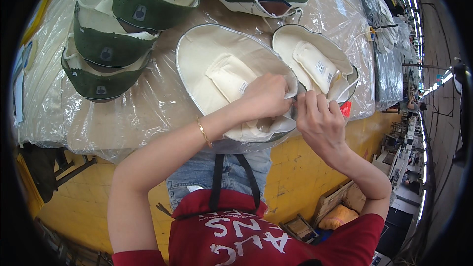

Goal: The person applies glue from a small bottle to the inner rim of a green and white hat, then presses the inner lining to secure it. They repeat this process on multiple hats, handling each one individually and placing finished units aside.

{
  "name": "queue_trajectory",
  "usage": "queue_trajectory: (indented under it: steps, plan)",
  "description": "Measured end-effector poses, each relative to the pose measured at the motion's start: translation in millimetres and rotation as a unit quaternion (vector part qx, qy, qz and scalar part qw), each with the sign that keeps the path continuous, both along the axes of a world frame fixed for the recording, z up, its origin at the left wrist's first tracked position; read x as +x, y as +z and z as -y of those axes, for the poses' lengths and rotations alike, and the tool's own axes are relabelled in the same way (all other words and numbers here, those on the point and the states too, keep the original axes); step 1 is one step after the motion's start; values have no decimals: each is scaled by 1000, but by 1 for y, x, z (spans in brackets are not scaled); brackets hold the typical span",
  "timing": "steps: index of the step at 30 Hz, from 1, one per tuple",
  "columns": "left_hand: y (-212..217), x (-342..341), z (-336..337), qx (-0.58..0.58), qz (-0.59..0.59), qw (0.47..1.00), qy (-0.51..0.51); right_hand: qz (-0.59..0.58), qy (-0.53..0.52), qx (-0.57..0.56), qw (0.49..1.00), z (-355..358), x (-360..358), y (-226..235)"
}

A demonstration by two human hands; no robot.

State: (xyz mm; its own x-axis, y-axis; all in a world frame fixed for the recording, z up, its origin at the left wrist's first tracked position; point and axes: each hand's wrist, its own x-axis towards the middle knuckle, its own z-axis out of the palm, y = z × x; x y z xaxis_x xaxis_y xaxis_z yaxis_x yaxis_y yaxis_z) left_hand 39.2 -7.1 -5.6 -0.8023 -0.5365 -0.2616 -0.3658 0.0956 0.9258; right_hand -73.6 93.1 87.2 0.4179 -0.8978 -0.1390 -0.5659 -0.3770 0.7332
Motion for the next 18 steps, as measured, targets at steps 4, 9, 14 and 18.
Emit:
queue_trajectory:
  steps: [4,9,14,18]
  plan:
    - [1,-1,0,-5,6,1000,3,36,39,-24,998,0,-6,-1]
    - [1,0,1,8,3,1000,-2,26,18,-13,999,-4,-7,0]
    - [2,1,6,42,-41,998,-17,24,14,4,1000,-5,-9,3]
    - [2,4,11,140,-46,989,-24,32,19,-3,999,-7,-13,13]
